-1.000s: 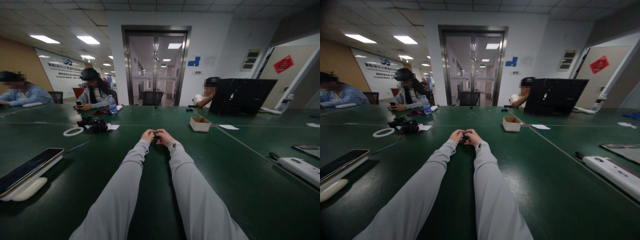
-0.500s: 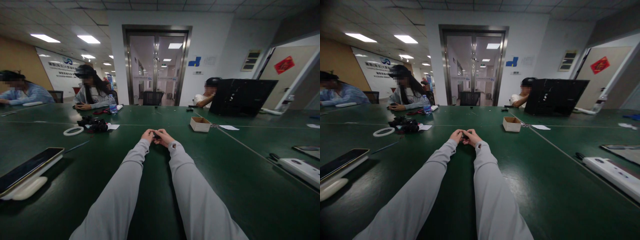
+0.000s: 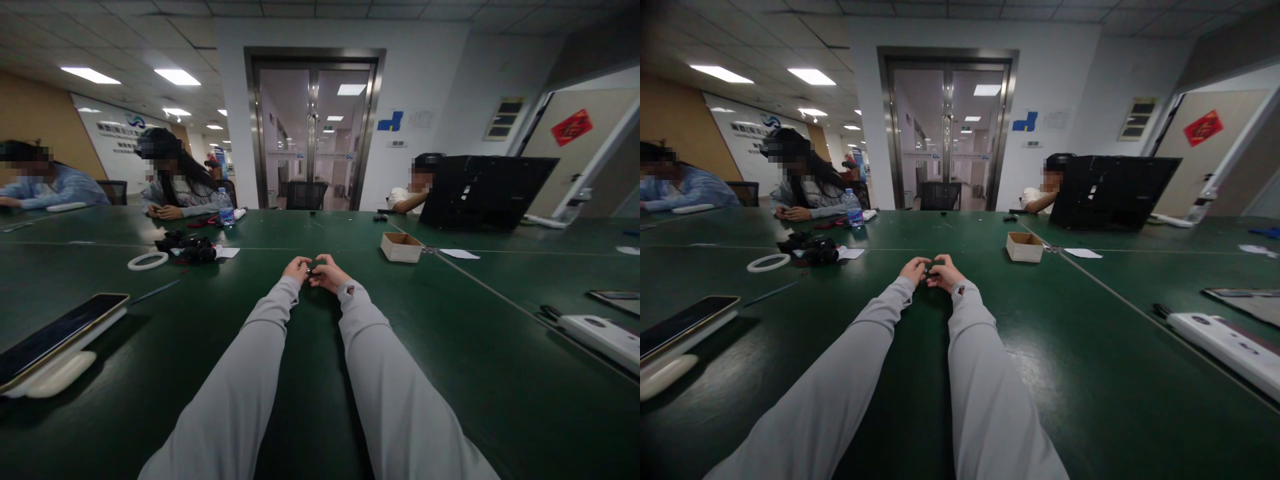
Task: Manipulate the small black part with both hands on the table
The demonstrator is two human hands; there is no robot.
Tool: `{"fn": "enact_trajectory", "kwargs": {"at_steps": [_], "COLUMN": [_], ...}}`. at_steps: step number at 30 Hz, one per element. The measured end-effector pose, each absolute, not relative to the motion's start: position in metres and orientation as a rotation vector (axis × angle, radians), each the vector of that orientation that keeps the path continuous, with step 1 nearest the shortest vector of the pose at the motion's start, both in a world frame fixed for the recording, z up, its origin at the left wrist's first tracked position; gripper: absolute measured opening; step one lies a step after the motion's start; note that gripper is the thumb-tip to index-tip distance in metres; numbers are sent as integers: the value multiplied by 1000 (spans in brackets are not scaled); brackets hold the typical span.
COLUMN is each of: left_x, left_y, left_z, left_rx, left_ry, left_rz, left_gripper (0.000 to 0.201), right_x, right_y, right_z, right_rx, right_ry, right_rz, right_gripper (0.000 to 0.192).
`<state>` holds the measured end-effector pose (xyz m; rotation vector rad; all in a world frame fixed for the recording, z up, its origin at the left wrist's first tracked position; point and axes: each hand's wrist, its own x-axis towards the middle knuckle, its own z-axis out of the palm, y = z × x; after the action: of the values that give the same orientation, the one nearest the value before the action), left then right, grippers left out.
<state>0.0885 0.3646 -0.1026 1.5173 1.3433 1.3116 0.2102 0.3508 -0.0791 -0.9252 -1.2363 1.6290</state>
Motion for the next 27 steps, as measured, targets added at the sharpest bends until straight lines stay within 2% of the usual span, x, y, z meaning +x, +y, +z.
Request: {"fn": "enact_trajectory", "kwargs": {"at_steps": [4, 9, 14, 19, 27], "left_x": [88, 88, 88, 87, 86], "left_y": [367, 370, 369, 366, 367], "left_z": [-104, -105, -106, -105, -106], "left_rx": [1509, 1509, 1517, 1603, 1619], "left_ry": [1351, 1350, 1364, 1372, 1361], "left_rz": [1287, 1322, 1322, 1269, 1217], "left_gripper": [24, 24, 24, 23, 20], "right_x": [209, 210, 211, 212, 214], "right_y": [352, 352, 352, 353, 355], "right_z": [-80, -82, -81, -81, -84], "right_rx": [-995, -958, -1006, -943, -899], "right_ry": [-1266, -1218, -1208, -1129, -1083], "right_rz": [1598, 1598, 1614, 1620, 1644], "right_gripper": [16, 22, 6, 22, 25]}}
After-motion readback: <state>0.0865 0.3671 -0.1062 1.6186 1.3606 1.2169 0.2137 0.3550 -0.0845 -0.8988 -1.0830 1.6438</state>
